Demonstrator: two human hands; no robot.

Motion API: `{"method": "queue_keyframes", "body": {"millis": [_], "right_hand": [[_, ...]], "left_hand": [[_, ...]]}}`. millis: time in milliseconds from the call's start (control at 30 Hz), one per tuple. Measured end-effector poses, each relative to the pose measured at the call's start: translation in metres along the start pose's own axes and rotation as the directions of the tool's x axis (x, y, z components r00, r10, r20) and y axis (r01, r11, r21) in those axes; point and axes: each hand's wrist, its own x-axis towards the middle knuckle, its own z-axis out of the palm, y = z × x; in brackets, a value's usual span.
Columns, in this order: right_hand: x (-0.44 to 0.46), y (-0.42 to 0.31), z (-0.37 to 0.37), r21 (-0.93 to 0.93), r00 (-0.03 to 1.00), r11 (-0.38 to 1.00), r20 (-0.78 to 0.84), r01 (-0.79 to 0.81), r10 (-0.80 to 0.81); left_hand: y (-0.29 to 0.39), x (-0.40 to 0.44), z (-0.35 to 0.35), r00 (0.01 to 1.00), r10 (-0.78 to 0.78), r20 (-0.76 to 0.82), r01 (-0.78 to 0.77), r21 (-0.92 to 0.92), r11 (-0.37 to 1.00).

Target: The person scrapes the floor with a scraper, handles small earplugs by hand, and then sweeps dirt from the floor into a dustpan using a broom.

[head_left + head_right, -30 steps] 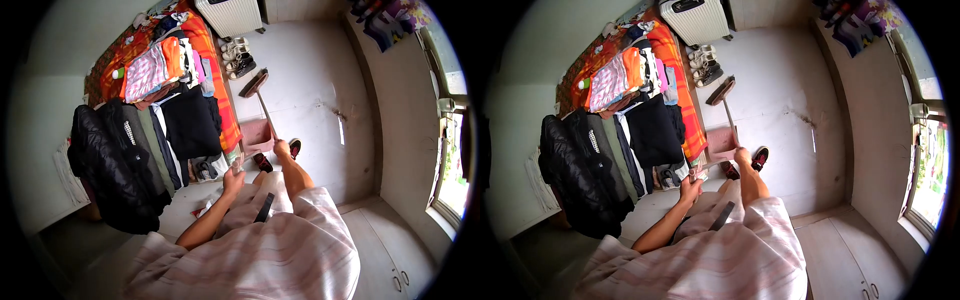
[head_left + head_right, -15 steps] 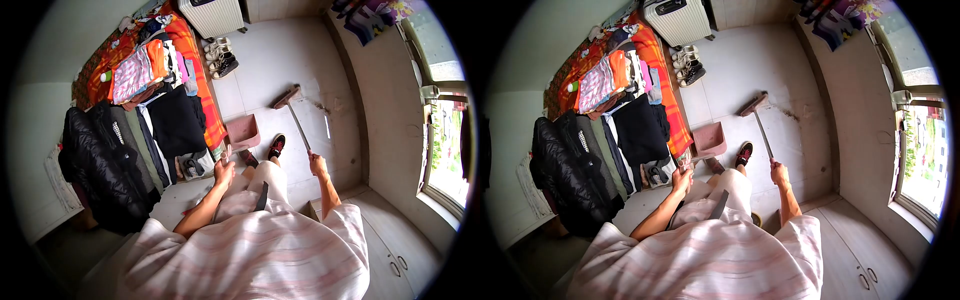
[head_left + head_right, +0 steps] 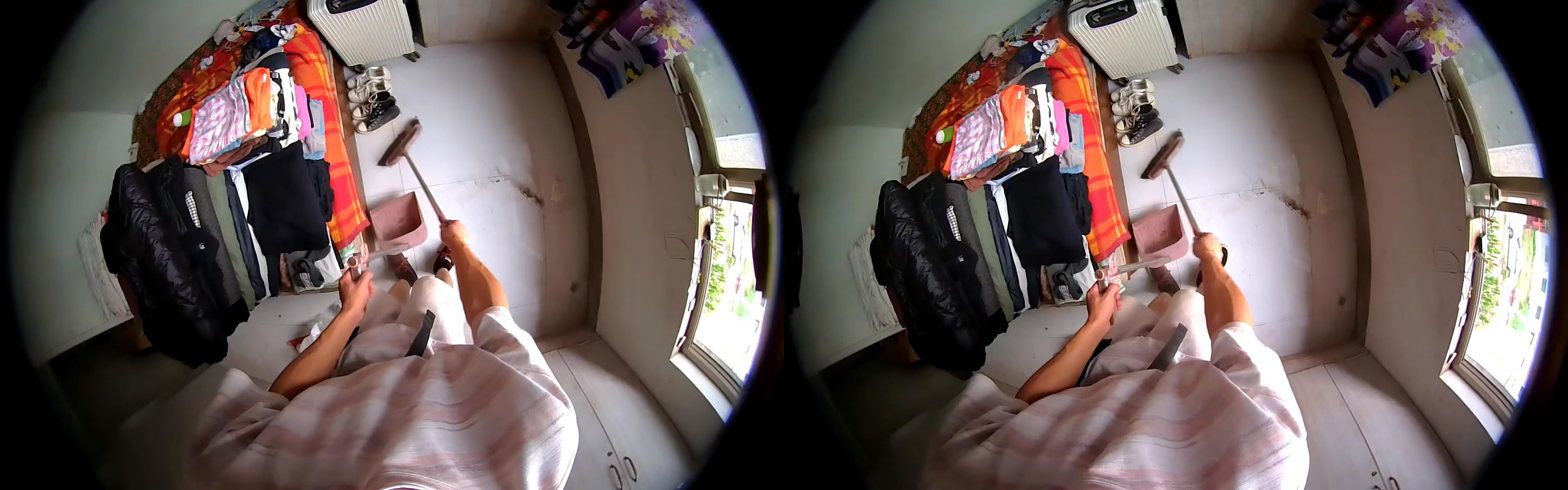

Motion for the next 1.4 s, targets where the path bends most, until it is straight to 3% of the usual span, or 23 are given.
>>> {"method": "queue_keyframes", "body": {"millis": [67,200,267,333,367,500,733,1033,1400], "right_hand": [[0.015,0.041,-0.006,0.012,0.999,0.999,0.018,-0.045,0.045],[-0.016,0.117,-0.046,-0.14,0.988,0.99,-0.152,-0.015,-0.006],[-0.027,0.153,-0.054,-0.112,0.98,0.989,-0.188,-0.093,0.071],[-0.053,0.166,-0.075,0.065,0.981,0.991,-0.152,-0.115,0.123],[-0.057,0.184,-0.078,0.096,0.983,0.995,-0.18,-0.013,0.03],[-0.117,0.199,-0.115,0.285,0.985,0.958,-0.157,-0.026,0.074],[-0.141,0.188,-0.127,0.439,0.972,0.898,-0.201,-0.025,0.125],[-0.102,0.147,-0.163,0.458,0.973,0.889,-0.216,0.025,0.084],[-0.053,0.076,-0.194,0.45,0.981,0.893,-0.171,-0.005,0.091]], "left_hand": [[-0.009,0.004,0.008,0.998,0.058,-0.013,-0.058,-0.047,0.997],[0.018,-0.01,0.024,0.992,0.002,-0.123,-0.019,-0.134,0.991],[0.013,0.003,0.025,0.992,-0.013,-0.123,-0.02,-0.259,0.966],[0.016,0.016,0.025,0.987,-0.026,-0.16,-0.031,-0.345,0.938],[0.026,0.017,0.026,0.983,-0.032,-0.18,-0.039,-0.377,0.926],[0.076,0.006,0.032,0.969,-0.054,-0.239,-0.069,-0.476,0.877],[0.113,0.014,0.048,0.979,0.012,-0.205,-0.111,-0.481,0.87],[0.156,0.054,0.071,0.97,0.112,-0.217,-0.203,-0.458,0.865],[0.18,0.134,0.086,0.969,0.065,-0.238,-0.154,-0.373,0.915]]}}
